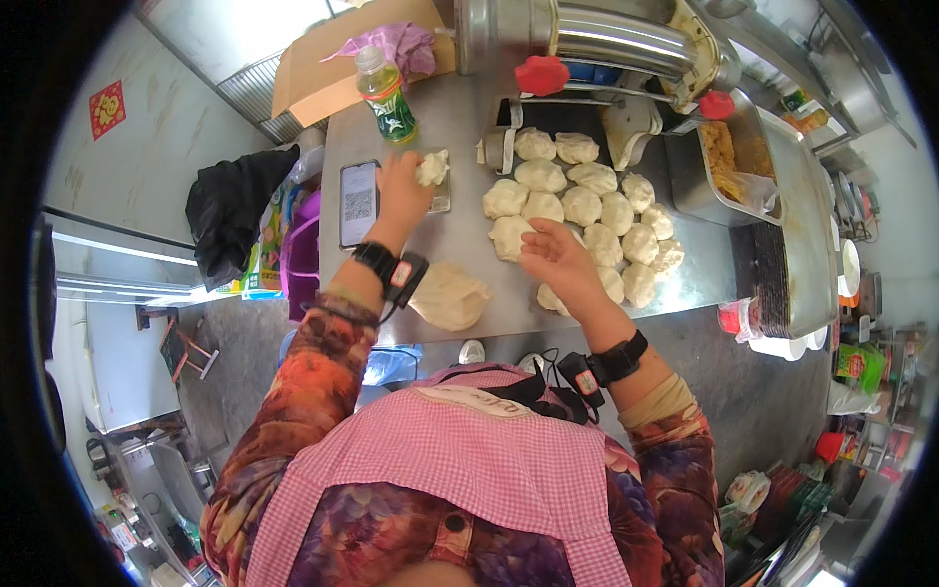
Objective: The person portions dough into small balls, weighs them, and arranges them on a countertop. They then feed dough through a roller machine to flatten it, place the sheet on a tray, and later load a tray of skewered orange items into an oven. The person also pours oil over the skewers before baking.
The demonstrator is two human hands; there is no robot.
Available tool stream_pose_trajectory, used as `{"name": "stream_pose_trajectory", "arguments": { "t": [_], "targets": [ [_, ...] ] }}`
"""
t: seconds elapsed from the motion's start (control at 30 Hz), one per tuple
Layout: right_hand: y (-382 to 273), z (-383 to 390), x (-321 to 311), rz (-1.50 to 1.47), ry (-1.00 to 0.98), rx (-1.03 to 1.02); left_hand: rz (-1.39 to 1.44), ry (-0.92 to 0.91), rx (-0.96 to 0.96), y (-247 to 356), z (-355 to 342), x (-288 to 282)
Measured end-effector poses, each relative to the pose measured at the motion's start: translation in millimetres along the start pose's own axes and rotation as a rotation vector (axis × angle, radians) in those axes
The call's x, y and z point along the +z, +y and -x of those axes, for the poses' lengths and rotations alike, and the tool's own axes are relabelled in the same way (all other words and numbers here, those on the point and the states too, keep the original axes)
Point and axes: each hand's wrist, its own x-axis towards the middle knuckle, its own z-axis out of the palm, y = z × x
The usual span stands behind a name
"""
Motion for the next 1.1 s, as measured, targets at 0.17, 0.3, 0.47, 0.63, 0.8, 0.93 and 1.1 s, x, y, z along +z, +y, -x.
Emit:
{"name": "stream_pose_trajectory", "arguments": {
  "t": [0.17,0.3,0.47,0.63,0.8,0.93,1.1],
  "targets": [
    [-11,-16,8,0.505,0.065,-0.258,1.432,-0.550,-0.511,54,46,-27],
    [-15,-16,20,0.644,-0.182,-0.462,1.859,-0.897,-0.724,80,71,-34],
    [-7,-6,16,0.812,-0.135,-0.595,2.133,-0.988,-0.745,89,84,-51],
    [-1,2,-3,0.247,-0.146,-0.292,1.554,-0.834,-0.651,110,102,-45],
    [-14,15,-62,-0.187,0.107,-0.221,0.401,-0.571,0.388,112,127,-20],
    [-4,31,-88,-0.211,0.140,-0.151,-0.027,-0.736,0.600,124,158,9],
    [8,39,-87,-0.189,0.078,-0.096,-0.114,-0.829,0.533,142,136,29]
  ]
}}
